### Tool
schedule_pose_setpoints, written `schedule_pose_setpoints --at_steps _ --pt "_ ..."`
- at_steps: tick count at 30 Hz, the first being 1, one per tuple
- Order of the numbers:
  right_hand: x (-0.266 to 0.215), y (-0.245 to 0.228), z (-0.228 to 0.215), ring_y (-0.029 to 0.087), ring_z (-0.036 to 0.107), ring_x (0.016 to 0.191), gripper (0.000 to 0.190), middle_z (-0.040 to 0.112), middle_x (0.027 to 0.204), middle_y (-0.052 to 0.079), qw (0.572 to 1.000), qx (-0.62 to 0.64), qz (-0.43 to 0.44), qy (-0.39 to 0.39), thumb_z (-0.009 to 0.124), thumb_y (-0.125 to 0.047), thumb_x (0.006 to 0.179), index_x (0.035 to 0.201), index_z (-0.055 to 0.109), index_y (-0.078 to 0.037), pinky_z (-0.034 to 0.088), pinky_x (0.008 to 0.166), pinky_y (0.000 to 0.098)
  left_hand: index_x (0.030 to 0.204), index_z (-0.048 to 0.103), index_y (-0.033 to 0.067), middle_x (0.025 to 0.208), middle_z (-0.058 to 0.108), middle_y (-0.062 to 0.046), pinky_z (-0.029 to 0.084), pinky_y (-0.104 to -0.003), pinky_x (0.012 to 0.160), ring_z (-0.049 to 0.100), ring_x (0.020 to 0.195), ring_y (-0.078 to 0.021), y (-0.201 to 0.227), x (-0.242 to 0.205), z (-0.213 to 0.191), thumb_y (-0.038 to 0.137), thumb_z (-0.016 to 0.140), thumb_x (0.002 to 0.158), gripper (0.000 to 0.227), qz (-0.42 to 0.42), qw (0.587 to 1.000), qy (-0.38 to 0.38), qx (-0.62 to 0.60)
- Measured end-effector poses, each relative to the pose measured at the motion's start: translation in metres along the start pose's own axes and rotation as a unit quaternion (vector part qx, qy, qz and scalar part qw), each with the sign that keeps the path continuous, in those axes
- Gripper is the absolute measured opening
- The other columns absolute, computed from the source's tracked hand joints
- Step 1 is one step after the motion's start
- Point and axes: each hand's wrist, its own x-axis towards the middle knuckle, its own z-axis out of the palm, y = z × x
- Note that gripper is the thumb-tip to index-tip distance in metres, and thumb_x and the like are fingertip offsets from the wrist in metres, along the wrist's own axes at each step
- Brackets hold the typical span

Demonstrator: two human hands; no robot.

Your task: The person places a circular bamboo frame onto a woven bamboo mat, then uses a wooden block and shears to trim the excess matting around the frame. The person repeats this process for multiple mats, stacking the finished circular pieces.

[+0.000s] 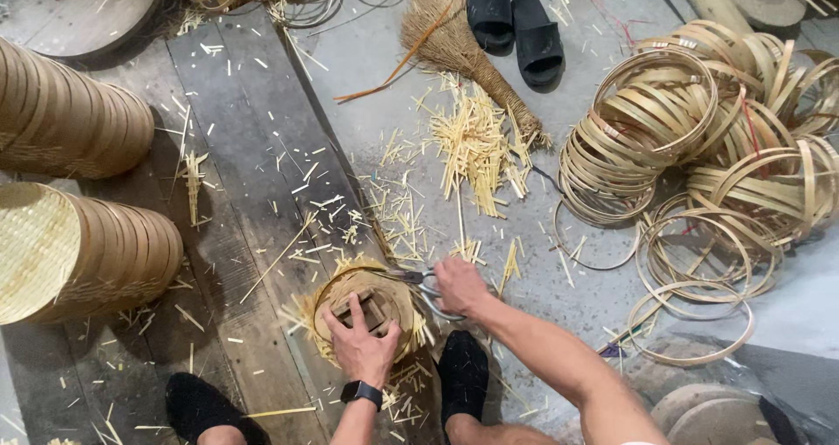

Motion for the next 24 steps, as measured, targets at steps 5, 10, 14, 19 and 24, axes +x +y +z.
schedule_pose_setpoints --at_steps 5,10,14,19,24 --pt "-0.01 0.015 -0.004 0.033 0.062 0.103 0.048 0.061 0.107 0.018 0.999 0.0 -0.01 0.037 0.07 -0.031 0.079 0.116 0.06 -0.001 0.052 0.09 0.0447 0.152 0.041 0.0259 0.158 0.021 -0.031 0.048 -0.053 0.102 0.047 0.131 -0.0529 -0.012 0.002 0.006 0.04 0.083 0.06 0.102 0.09 0.995 0.032 -0.011" --pt "0.011 -0.023 -0.023 0.031 0.06 0.094 0.056 0.059 0.098 0.02 0.996 -0.086 0.003 -0.035 0.065 -0.046 0.09 0.114 0.058 0.004 0.052 0.086 0.0454 0.152 0.039 0.0258 0.158 0.02 -0.032 0.048 -0.053 0.102 0.047 0.13 -0.0531 -0.01 0.003 0.001 0.04 0.084 0.06 0.103 0.09 0.995 0.025 -0.023" --pt "0.016 0.011 0.007 0.033 0.064 0.098 0.04 0.063 0.102 0.017 0.998 -0.019 -0.037 0.052 0.067 -0.017 0.077 0.115 0.063 -0.004 0.055 0.085 0.0446 0.153 0.04 0.0305 0.161 0.017 -0.029 0.049 -0.051 0.103 0.048 0.132 -0.0491 -0.018 0.007 -0.017 0.038 0.083 0.063 0.101 0.075 0.994 -0.071 0.02" --pt "0.004 0.022 0.002 0.036 0.063 0.098 0.05 0.063 0.1 0.018 0.99 -0.019 -0.063 0.123 0.078 -0.031 0.067 0.104 0.062 -0.002 0.053 0.083 0.0477 0.151 0.044 0.0288 0.161 0.017 -0.027 0.045 -0.051 0.106 0.044 0.134 -0.0496 -0.023 0.009 -0.019 0.033 0.084 0.058 0.101 0.131 0.988 -0.08 -0.012" --pt "0.028 -0.012 -0.002 0.036 0.062 0.095 0.051 0.063 0.1 0.018 0.981 -0.047 -0.08 0.169 0.078 -0.031 0.064 0.104 0.062 -0.004 0.051 0.085 0.0472 0.15 0.045 0.0269 0.162 0.016 -0.027 0.042 -0.049 0.11 0.042 0.136 -0.0475 -0.028 0.014 -0.023 0.031 0.082 0.058 0.099 0.139 0.985 -0.096 -0.036"
